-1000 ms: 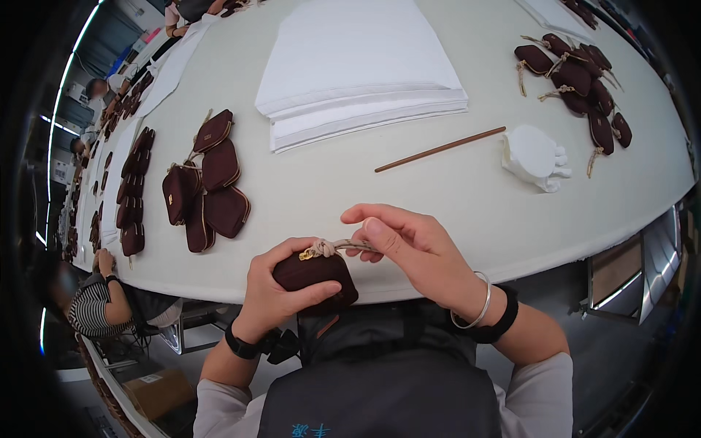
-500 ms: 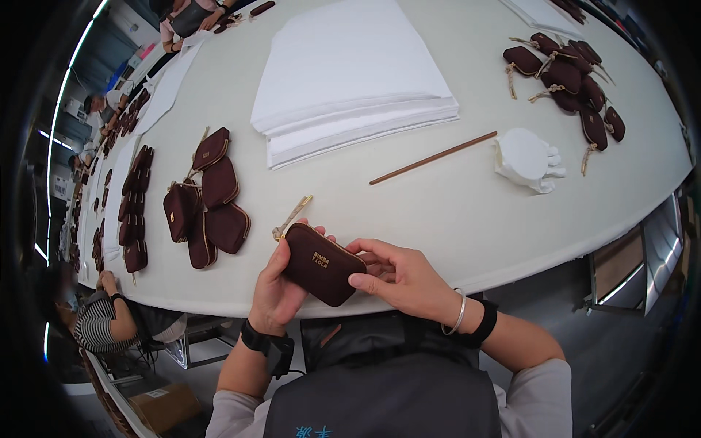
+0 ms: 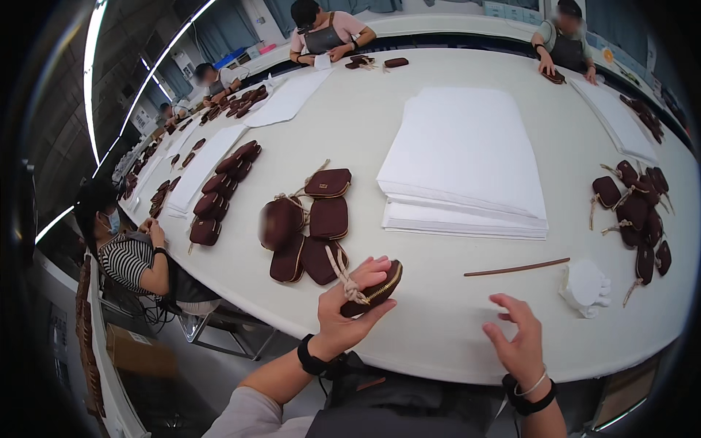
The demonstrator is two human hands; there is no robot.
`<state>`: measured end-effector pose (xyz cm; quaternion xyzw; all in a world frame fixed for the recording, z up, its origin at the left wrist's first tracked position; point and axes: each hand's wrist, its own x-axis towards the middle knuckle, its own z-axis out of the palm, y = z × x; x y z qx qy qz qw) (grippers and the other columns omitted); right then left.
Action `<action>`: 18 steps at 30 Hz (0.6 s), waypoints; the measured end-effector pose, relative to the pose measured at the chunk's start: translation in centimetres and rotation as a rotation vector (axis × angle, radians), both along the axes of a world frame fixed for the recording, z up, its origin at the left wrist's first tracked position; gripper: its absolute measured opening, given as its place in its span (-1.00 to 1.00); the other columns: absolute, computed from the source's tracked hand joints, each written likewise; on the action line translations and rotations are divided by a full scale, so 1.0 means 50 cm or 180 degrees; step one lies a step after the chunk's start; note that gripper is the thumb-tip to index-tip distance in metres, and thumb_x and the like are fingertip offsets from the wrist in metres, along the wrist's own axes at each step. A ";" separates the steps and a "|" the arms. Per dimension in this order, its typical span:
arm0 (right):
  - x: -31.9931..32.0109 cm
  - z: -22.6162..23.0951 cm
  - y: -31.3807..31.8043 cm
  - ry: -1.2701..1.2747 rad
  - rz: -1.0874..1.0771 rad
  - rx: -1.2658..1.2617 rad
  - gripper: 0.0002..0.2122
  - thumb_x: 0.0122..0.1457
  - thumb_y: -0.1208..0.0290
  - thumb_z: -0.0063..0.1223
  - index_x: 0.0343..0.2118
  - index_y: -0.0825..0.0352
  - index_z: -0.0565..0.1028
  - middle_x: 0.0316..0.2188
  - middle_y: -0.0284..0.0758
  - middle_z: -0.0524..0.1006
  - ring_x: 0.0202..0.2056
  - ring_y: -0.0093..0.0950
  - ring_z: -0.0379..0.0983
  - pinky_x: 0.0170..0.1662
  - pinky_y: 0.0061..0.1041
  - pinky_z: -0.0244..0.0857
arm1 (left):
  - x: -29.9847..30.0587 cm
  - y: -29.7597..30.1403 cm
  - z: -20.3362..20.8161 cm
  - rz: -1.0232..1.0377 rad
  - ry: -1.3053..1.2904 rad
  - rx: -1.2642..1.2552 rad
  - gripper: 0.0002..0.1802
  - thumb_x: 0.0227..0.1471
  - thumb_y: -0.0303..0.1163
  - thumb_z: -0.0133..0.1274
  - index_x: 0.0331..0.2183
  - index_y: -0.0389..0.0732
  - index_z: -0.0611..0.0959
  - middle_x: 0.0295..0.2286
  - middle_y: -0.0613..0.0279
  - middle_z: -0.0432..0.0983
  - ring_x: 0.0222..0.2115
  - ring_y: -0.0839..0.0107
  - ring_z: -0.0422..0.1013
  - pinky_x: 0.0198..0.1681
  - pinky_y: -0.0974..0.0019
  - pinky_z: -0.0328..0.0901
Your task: The person places white tissue paper into small maroon zippered pouches. They open the pouch, insert the paper, and zip it closed. The person repeats this process for multiple pouches, stacking the finished items on the table.
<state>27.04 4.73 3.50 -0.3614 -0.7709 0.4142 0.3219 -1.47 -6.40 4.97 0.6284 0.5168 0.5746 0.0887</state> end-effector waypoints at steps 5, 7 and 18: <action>0.185 0.017 0.135 -0.1403 -0.0870 0.1613 -0.44 0.11 0.44 0.16 0.20 0.38 0.32 0.20 -0.10 0.34 0.26 -0.11 0.18 0.32 -0.21 0.03 | 0.003 0.042 -0.051 0.0359 0.2296 -0.0359 -0.29 -0.03 -0.28 0.30 0.17 -0.12 0.49 0.19 -0.05 0.31 0.27 -0.06 0.14 0.32 -0.22 -0.05; 0.240 -0.016 0.185 -0.1940 -0.1114 0.1814 -0.40 0.13 0.41 0.13 0.26 0.34 0.27 0.26 -0.12 0.29 0.32 -0.13 0.09 0.36 -0.19 -0.03 | 0.047 0.013 -0.091 0.0254 0.2261 -0.1282 -0.18 0.00 -0.15 0.29 0.26 -0.09 0.37 0.26 -0.07 0.18 0.33 -0.06 0.02 0.34 -0.22 -0.12; 0.304 -0.067 0.224 -0.2036 -0.0974 0.1231 -0.25 0.02 0.29 0.31 0.28 0.33 0.22 0.28 0.10 0.17 0.29 0.03 0.09 0.34 -0.15 0.01 | -0.044 0.017 -0.085 0.0256 0.0648 -0.1579 -0.07 -0.08 -0.09 0.38 0.24 -0.22 0.36 0.16 -0.06 0.35 0.20 0.02 0.25 0.26 0.11 0.17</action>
